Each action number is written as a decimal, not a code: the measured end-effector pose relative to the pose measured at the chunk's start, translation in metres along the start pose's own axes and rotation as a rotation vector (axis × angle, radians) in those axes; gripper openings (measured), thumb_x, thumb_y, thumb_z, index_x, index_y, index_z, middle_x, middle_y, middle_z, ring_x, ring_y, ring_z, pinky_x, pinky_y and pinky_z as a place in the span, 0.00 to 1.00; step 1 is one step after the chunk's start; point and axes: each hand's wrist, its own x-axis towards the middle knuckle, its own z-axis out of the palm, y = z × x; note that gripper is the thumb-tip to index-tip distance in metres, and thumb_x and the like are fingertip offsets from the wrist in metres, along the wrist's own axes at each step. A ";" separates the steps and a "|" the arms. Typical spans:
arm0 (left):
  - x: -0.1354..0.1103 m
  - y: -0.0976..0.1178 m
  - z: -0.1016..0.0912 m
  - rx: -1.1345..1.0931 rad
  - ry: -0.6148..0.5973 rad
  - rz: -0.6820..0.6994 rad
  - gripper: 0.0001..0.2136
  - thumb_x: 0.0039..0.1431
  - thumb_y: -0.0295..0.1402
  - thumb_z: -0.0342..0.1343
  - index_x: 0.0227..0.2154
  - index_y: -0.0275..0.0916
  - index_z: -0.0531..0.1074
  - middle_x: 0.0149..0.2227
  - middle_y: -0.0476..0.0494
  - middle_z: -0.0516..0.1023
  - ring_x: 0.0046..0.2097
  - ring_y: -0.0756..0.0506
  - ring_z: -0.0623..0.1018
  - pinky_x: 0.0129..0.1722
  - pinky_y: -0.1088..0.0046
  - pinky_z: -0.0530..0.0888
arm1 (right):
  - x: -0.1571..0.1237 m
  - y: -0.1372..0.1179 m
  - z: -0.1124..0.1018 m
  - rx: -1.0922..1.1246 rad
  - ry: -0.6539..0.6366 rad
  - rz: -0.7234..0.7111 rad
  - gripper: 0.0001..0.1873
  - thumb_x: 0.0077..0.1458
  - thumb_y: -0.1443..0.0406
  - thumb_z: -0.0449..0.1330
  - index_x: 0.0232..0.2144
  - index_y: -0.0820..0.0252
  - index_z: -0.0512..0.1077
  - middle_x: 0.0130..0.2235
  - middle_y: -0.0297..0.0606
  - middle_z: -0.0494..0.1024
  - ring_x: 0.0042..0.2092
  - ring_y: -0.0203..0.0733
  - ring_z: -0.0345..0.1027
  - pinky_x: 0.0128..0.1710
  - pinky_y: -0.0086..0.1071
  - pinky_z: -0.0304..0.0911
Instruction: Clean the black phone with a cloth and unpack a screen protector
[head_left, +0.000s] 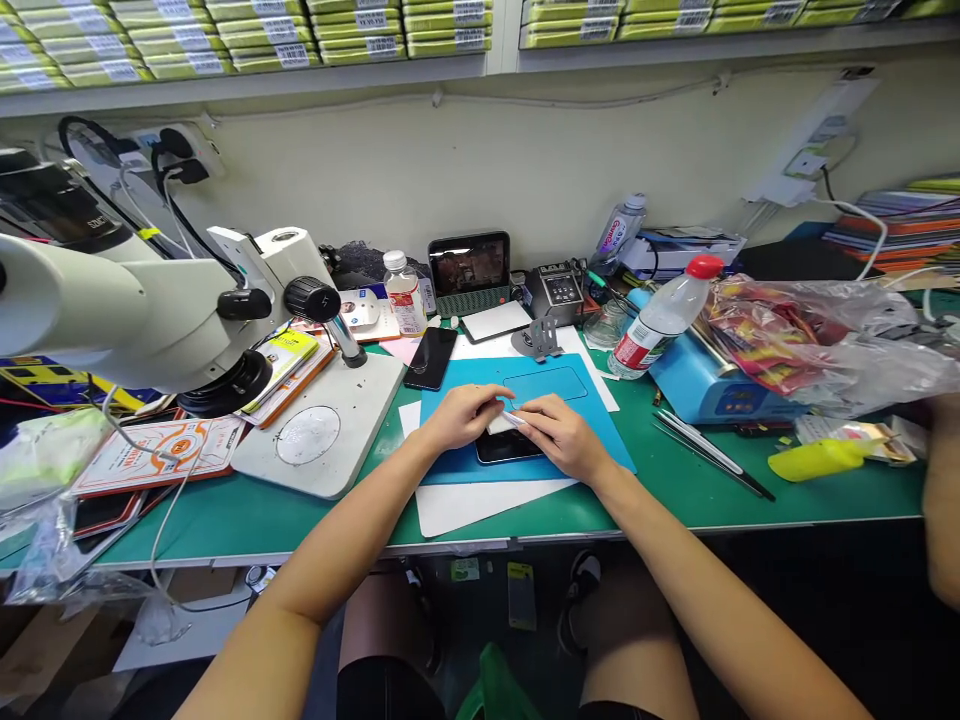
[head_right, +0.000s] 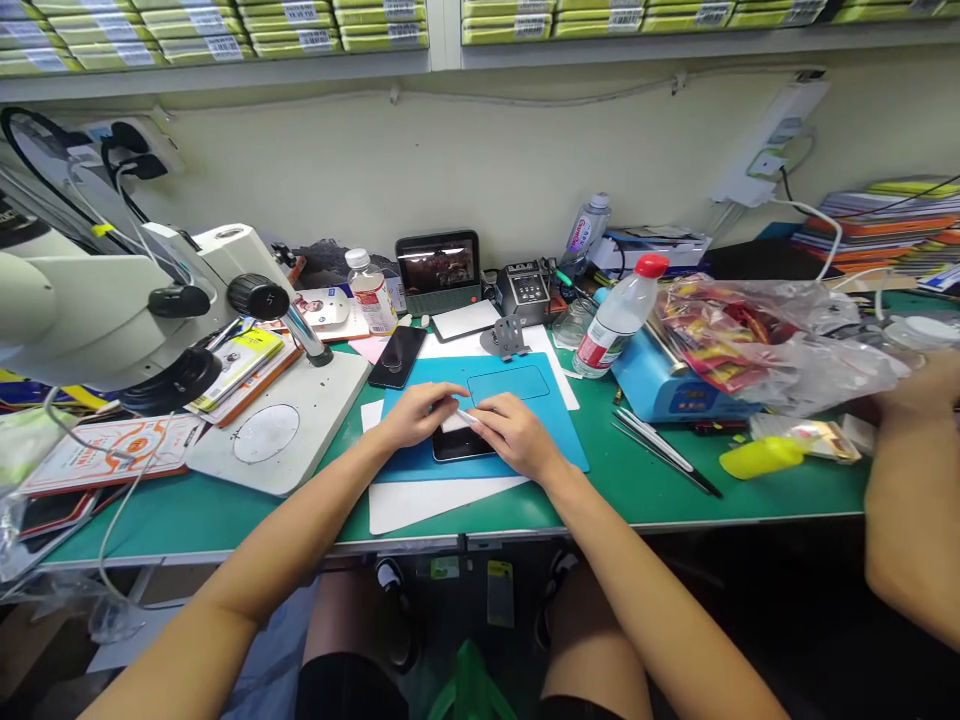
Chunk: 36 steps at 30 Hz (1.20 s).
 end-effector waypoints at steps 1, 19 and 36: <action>0.000 -0.001 -0.001 0.000 -0.018 -0.021 0.13 0.70 0.36 0.45 0.49 0.40 0.72 0.31 0.47 0.77 0.32 0.48 0.76 0.35 0.74 0.69 | 0.000 -0.001 0.000 -0.005 0.028 -0.007 0.13 0.65 0.65 0.54 0.48 0.54 0.76 0.43 0.43 0.80 0.43 0.47 0.71 0.43 0.44 0.70; 0.007 0.006 0.001 0.256 -0.063 0.141 0.10 0.69 0.36 0.47 0.36 0.40 0.71 0.39 0.42 0.77 0.38 0.45 0.73 0.39 0.66 0.68 | -0.002 0.003 0.004 -0.197 0.073 -0.028 0.10 0.65 0.68 0.53 0.40 0.55 0.75 0.29 0.37 0.78 0.31 0.44 0.67 0.33 0.40 0.60; 0.007 -0.004 0.002 0.278 -0.027 0.161 0.13 0.70 0.39 0.48 0.39 0.41 0.77 0.36 0.42 0.78 0.37 0.46 0.74 0.38 0.67 0.70 | -0.002 0.003 0.001 -0.089 0.144 0.050 0.08 0.62 0.68 0.55 0.42 0.54 0.73 0.30 0.37 0.76 0.32 0.45 0.70 0.35 0.41 0.66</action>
